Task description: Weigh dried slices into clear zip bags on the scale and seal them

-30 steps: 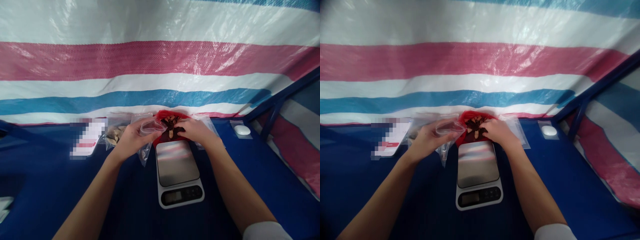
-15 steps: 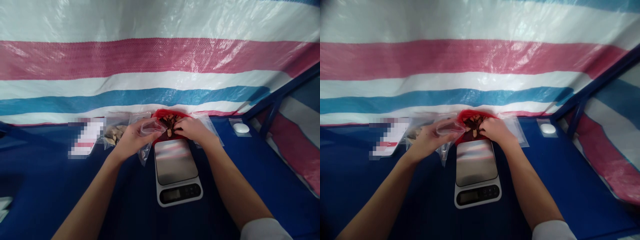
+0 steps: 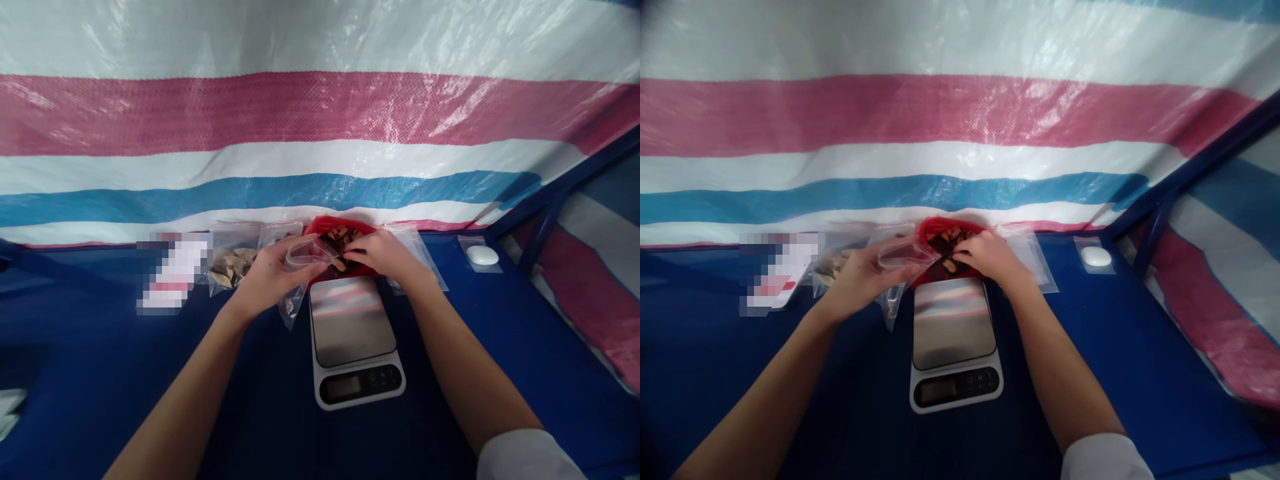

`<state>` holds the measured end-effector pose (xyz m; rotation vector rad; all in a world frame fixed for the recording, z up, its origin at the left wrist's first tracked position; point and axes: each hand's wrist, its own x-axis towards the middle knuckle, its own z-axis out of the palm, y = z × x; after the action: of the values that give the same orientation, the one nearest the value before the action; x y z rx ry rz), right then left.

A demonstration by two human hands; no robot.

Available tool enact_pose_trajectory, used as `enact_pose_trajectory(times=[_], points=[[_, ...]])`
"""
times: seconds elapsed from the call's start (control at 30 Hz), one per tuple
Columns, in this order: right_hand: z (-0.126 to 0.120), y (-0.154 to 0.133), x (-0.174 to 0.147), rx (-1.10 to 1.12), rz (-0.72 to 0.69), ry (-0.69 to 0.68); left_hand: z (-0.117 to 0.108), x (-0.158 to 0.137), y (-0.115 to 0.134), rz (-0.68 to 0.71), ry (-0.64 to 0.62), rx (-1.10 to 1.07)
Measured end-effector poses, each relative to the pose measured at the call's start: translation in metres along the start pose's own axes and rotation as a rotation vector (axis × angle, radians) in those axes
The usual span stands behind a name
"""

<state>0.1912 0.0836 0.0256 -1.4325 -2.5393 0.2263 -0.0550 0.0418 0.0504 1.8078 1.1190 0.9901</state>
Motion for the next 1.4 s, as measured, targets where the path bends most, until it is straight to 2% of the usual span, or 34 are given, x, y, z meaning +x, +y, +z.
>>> enact_pose_trajectory(times=[0.2, 0.37, 0.5, 0.83, 1.1, 1.4], points=[[-0.011, -0.002, -0.005, 0.315, 0.039, 0.139, 0.005, 0.001, -0.003, 0.019, -0.049, 0.024], [-0.026, -0.013, -0.011, 0.595, 0.023, 0.261, 0.008, 0.002, -0.002, 0.111, -0.097, 0.114], [-0.035, -0.028, -0.014, 0.711, -0.006, 0.276, 0.013, 0.002, 0.0, 0.161, -0.127, 0.127], [-0.03, -0.05, -0.008, 0.476, -0.177, 0.131, 0.018, 0.002, -0.002, 0.176, -0.131, 0.094], [-0.026, -0.055, -0.005, 0.466, -0.172, 0.137, 0.02, 0.002, -0.003, 0.143, -0.08, 0.105], [-0.022, -0.052, -0.003, 0.589, -0.231, 0.19, 0.021, 0.002, -0.008, 0.132, -0.029, 0.121]])
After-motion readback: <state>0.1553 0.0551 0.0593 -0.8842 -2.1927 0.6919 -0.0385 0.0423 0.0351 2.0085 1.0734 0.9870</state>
